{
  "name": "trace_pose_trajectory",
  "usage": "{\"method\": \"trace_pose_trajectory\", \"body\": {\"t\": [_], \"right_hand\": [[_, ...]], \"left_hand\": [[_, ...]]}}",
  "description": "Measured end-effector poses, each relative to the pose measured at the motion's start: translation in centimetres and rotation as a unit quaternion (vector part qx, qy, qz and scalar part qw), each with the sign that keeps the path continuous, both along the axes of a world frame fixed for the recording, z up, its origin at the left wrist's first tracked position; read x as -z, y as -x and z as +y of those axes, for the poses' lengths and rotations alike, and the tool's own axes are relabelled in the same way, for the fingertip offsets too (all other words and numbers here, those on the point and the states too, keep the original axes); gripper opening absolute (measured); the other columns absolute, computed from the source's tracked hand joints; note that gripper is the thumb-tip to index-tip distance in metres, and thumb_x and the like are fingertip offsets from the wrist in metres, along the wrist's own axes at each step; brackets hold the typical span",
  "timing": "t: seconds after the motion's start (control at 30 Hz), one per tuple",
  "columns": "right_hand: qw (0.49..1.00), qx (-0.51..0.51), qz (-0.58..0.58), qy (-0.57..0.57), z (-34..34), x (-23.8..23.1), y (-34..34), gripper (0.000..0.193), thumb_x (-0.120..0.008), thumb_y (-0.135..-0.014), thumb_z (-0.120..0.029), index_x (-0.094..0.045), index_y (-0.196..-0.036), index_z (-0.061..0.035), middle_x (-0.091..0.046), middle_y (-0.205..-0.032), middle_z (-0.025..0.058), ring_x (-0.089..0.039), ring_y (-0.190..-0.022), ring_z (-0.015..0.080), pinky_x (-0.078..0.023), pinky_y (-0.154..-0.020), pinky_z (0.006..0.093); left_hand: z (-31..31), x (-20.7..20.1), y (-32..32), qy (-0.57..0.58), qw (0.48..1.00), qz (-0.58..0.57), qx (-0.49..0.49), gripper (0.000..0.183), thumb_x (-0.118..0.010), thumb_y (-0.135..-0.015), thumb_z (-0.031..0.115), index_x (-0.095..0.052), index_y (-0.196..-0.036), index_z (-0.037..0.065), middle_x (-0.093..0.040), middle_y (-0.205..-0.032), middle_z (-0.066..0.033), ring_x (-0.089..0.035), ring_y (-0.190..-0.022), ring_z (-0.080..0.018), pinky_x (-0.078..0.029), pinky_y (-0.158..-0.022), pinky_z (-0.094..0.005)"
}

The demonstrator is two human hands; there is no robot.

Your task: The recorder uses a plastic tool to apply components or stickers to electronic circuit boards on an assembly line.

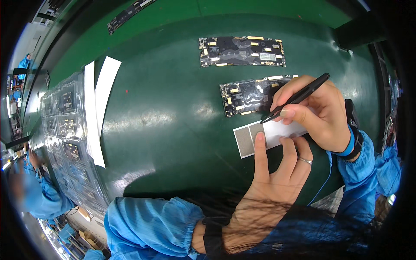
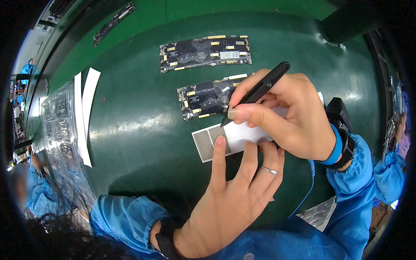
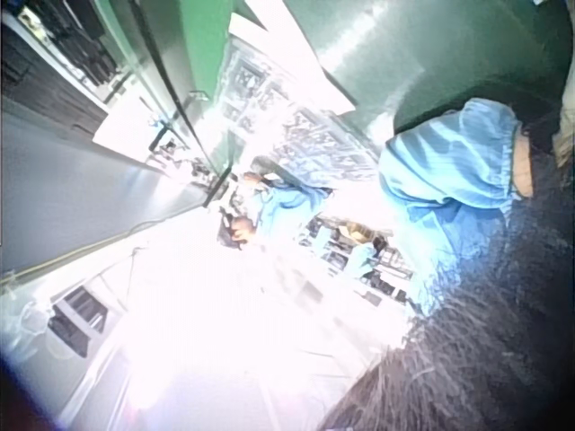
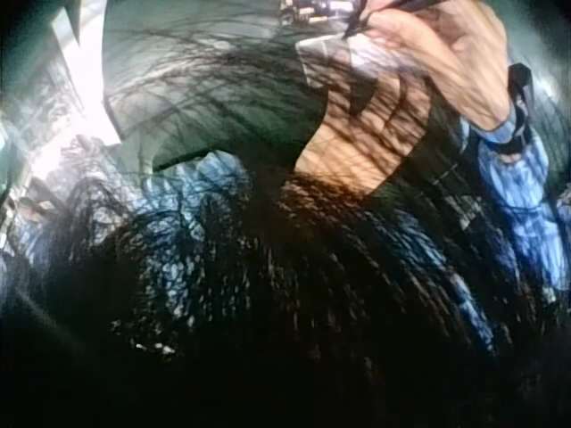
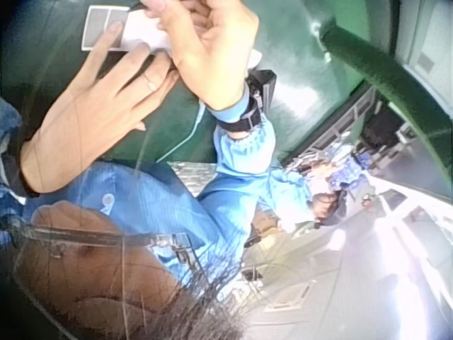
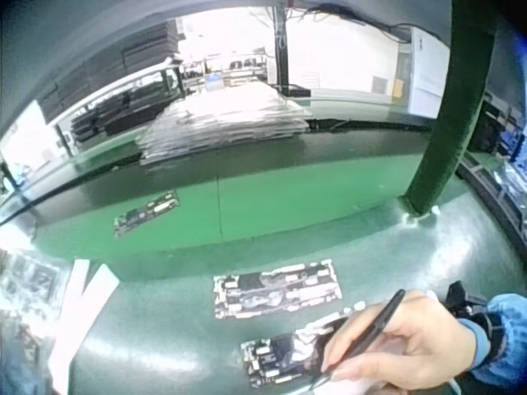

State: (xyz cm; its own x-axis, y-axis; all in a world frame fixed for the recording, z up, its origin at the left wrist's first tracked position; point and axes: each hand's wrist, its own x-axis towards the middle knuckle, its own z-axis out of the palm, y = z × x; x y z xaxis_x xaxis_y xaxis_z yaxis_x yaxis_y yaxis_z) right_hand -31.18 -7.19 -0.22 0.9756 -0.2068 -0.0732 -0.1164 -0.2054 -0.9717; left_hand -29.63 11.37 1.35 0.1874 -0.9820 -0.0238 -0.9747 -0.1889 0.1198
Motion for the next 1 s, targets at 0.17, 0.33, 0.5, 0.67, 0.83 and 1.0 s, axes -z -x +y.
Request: {"method": "trace_pose_trajectory", "body": {"t": [0.17,0.33,0.5,0.67,0.83,1.0], "right_hand": [[0.994,0.032,-0.013,-0.103,-0.2,-0.3,0.1,0.017,-0.066,-0.095,-0.007,-0.064,-0.106,0.0063,-0.069,-0.093,0.0109,-0.068,-0.077,0.0137,-0.054,-0.067,0.0246],[0.995,0.087,-0.020,-0.049,-2.8,-1.4,-0.4,0.018,-0.063,-0.099,-0.012,-0.064,-0.106,0.0043,-0.069,-0.095,0.0116,-0.069,-0.080,0.0149,-0.055,-0.070,0.0258],[0.995,0.089,-0.010,-0.038,-4.5,-0.1,-0.9,0.018,-0.064,-0.099,-0.013,-0.065,-0.107,0.0024,-0.069,-0.094,0.0094,-0.069,-0.080,0.0142,-0.053,-0.069,0.0243],[0.995,0.095,-0.012,-0.035,-3.9,-0.2,-1.4,0.017,-0.064,-0.099,-0.013,-0.065,-0.105,0.0020,-0.069,-0.092,0.0078,-0.069,-0.080,0.0137,-0.053,-0.068,0.0243],[0.997,0.068,-0.011,-0.026,-3.6,-0.4,-2.5,0.016,-0.063,-0.099,-0.013,-0.065,-0.103,0.0024,-0.068,-0.093,0.0078,-0.068,-0.080,0.0126,-0.054,-0.068,0.0245],[0.997,0.073,-0.005,-0.032,-3.7,-0.3,-2.2,0.018,-0.063,-0.099,-0.014,-0.065,-0.104,0.0030,-0.068,-0.092,0.0080,-0.068,-0.080,0.0125,-0.054,-0.068,0.0242]], "left_hand": [[-0.2,-0.3,-0.1,-0.006,1.000,0.011,-0.005,0.063,-0.065,-0.082,0.048,-0.058,-0.133,0.010,-0.050,-0.128,-0.0107,-0.047,-0.123,-0.0284,-0.040,-0.107,-0.0615],[-0.5,-0.6,-0.4,0.043,0.996,0.071,-0.018,0.043,-0.054,-0.087,0.027,-0.062,-0.119,0.000,-0.051,-0.126,-0.0144,-0.049,-0.121,-0.0314,-0.040,-0.108,-0.0636],[-1.4,-1.0,-2.1,0.065,0.994,0.089,-0.026,0.050,-0.057,-0.091,0.033,-0.059,-0.126,-0.002,-0.052,-0.130,-0.0167,-0.051,-0.122,-0.0333,-0.038,-0.111,-0.0553],[-1.7,0.5,-2.9,0.016,0.995,0.073,-0.068,0.086,-0.066,-0.081,0.059,-0.052,-0.136,-0.004,-0.045,-0.143,-0.0213,-0.042,-0.135,-0.0405,-0.035,-0.114,-0.0553],[-1.8,0.2,-3.0,0.005,0.995,0.072,-0.073,0.082,-0.067,-0.081,0.058,-0.053,-0.136,-0.002,-0.045,-0.143,-0.0199,-0.042,-0.134,-0.0393,-0.034,-0.113,-0.0554],[-1.8,0.2,-3.0,0.013,0.995,0.069,-0.077,0.081,-0.068,-0.081,0.057,-0.055,-0.136,-0.001,-0.045,-0.142,-0.0182,-0.042,-0.134,-0.0385,-0.034,-0.113,-0.0547]]}}
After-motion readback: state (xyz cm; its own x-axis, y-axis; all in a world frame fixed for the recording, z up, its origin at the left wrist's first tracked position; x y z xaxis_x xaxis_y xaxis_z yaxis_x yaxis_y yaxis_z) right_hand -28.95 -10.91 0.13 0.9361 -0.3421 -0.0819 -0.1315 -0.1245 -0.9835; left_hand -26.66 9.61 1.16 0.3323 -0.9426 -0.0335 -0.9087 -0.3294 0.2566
